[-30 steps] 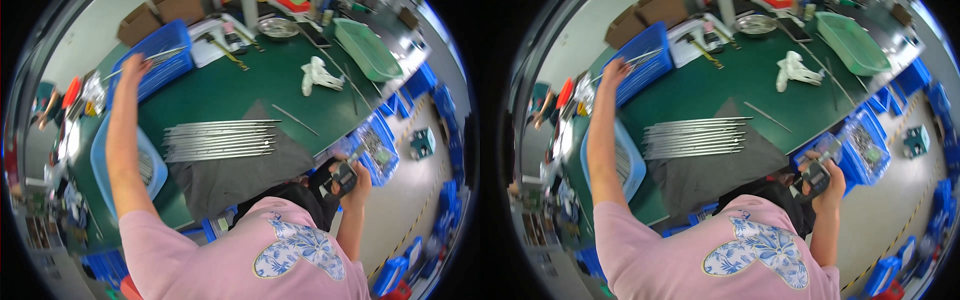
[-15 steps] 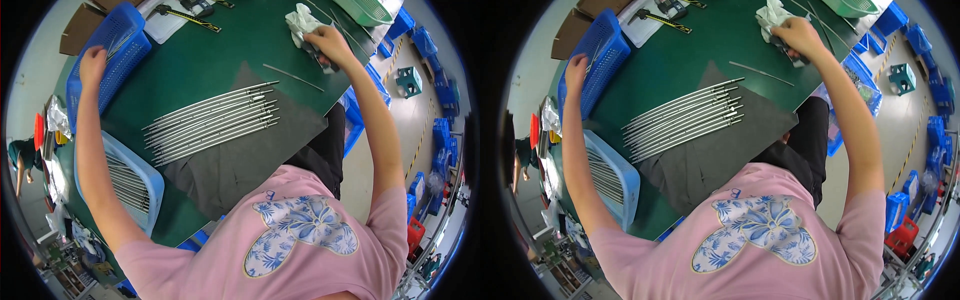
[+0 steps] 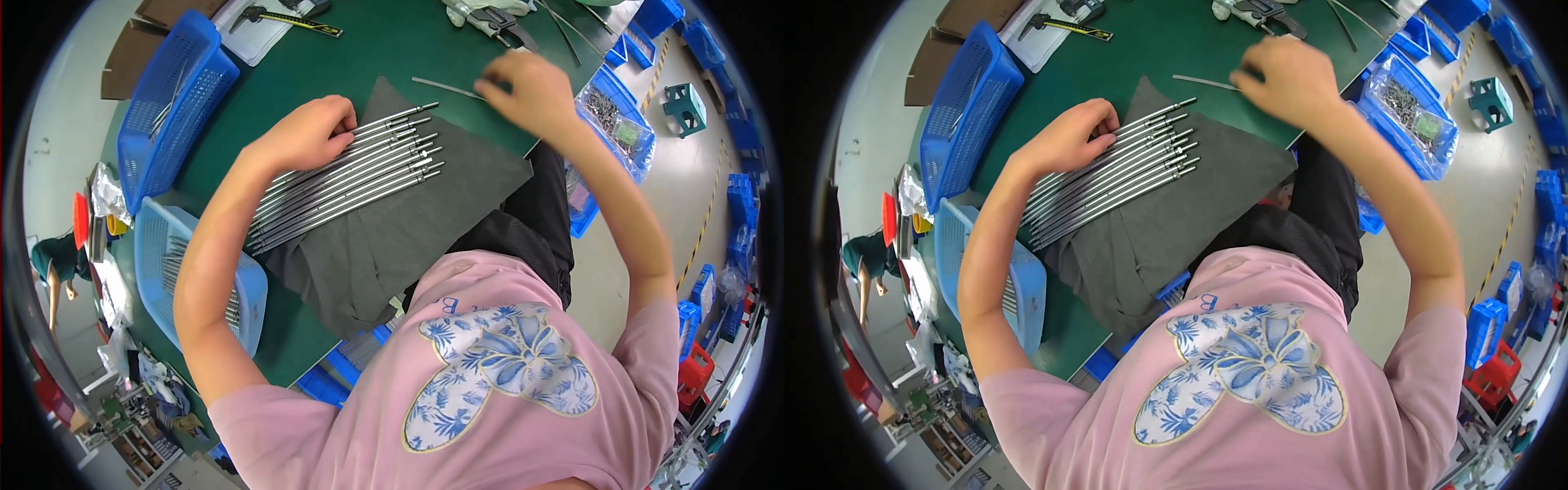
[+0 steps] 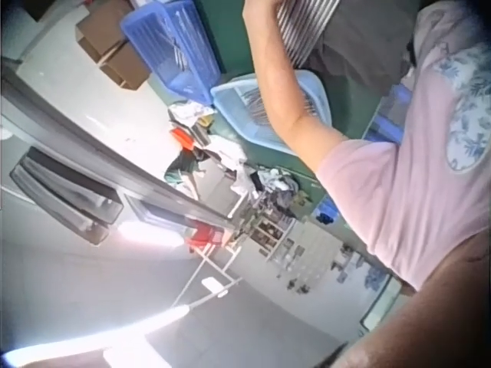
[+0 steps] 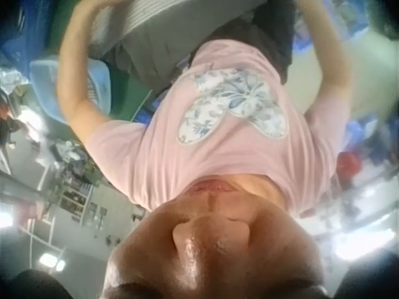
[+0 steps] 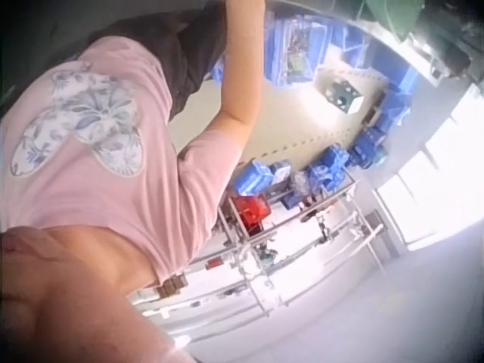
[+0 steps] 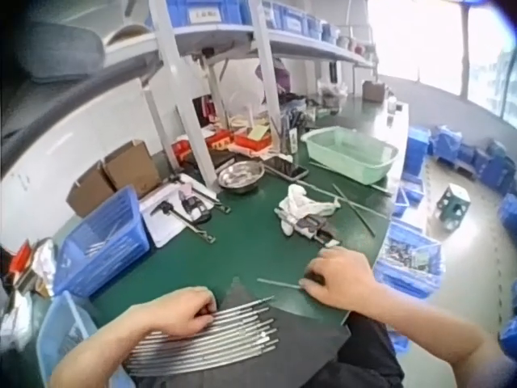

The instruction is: Inspecting metal rods by measuring them with a digital micrometer and using a hand file to deburr or smooth the ends.

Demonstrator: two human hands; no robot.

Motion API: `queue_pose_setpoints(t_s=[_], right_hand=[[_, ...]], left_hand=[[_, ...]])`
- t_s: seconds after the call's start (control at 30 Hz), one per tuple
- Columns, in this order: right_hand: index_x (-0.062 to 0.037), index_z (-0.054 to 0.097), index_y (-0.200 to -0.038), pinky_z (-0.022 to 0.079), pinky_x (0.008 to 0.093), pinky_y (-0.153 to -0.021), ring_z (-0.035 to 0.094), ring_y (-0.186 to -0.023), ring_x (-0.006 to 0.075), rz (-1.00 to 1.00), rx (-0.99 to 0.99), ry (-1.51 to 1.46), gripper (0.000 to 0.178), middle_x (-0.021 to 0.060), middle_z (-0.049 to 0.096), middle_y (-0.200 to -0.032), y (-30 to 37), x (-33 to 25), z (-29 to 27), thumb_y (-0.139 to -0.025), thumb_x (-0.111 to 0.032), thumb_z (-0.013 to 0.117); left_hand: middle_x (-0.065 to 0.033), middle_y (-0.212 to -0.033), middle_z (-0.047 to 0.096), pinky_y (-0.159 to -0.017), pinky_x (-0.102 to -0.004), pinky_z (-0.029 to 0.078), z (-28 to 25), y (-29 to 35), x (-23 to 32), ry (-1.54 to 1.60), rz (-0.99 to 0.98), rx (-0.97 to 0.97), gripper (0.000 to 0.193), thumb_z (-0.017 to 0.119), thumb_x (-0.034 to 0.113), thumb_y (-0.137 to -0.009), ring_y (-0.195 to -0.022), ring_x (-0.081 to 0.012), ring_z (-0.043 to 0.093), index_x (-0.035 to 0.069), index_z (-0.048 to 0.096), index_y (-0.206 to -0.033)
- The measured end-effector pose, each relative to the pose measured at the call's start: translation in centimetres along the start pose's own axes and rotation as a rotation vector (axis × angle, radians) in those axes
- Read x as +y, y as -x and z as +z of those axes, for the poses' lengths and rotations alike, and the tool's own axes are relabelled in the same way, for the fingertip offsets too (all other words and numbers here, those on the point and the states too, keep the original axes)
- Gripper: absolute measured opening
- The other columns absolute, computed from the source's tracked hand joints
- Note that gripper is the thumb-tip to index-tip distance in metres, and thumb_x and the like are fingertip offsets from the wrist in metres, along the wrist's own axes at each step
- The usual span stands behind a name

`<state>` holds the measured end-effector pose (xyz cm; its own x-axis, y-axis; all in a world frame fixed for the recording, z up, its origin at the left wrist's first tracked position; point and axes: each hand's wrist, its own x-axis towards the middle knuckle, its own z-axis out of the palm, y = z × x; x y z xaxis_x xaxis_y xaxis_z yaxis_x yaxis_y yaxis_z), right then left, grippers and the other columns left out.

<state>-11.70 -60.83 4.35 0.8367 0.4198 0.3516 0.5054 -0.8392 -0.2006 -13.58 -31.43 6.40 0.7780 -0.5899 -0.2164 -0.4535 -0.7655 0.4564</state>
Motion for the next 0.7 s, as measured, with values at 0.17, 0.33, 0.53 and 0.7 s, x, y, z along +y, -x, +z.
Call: queue_pose_setpoints(t_s=[0.17,0.33,0.53,0.7], right_hand=[[-0.0072,0.057,-0.067,0.047,0.0328,-0.060,0.055,-0.075,0.0212,-0.081,0.140,0.006,0.011,0.0051,0.052,-0.076,2.5,-0.7,2.0,-0.071,-0.017,0.059],[-0.0035,0.051,-0.082,0.046,0.0362,-0.058,0.056,-0.066,0.0264,0.008,0.196,0.012,0.013,0.0113,0.053,-0.071,1.6,-1.1,2.5,-0.072,-0.011,0.052],[0.0004,0.046,-0.091,0.043,0.0365,-0.056,0.054,-0.061,0.0305,0.343,0.266,-0.509,0.016,0.0145,0.056,-0.067,8.8,-0.4,-0.8,-0.083,-0.013,0.045],[-0.0013,0.048,-0.096,0.038,0.0285,-0.052,0.049,-0.054,0.0175,0.460,0.231,-0.812,0.012,0.0092,0.050,-0.061,14.8,-3.1,-1.5,-0.085,-0.006,0.043]], left_hand=[[-0.0095,-0.079,0.050,-0.063,-0.0287,0.044,-0.4,-0.9,-0.4,-0.037,0.015,-0.073,0.011,0.055,0.006,-0.076,-0.071,-0.0173,0.052,0.000,0.048,-0.083],[-0.0104,-0.083,0.050,-0.065,-0.0289,0.044,-1.0,0.1,0.2,-0.081,0.037,0.096,0.014,0.051,0.002,-0.077,-0.073,-0.0193,0.052,0.000,0.048,-0.091],[-0.0113,-0.084,0.050,-0.061,-0.0343,0.044,-0.9,2.5,9.8,-0.293,0.095,0.554,0.027,0.048,-0.008,-0.070,-0.074,-0.0288,0.054,0.003,0.054,-0.094],[-0.0056,-0.082,0.049,-0.054,-0.0304,0.046,7.0,5.1,14.3,-0.451,0.027,0.474,0.043,0.054,-0.003,-0.060,-0.070,-0.0208,0.054,0.004,0.055,-0.102]])
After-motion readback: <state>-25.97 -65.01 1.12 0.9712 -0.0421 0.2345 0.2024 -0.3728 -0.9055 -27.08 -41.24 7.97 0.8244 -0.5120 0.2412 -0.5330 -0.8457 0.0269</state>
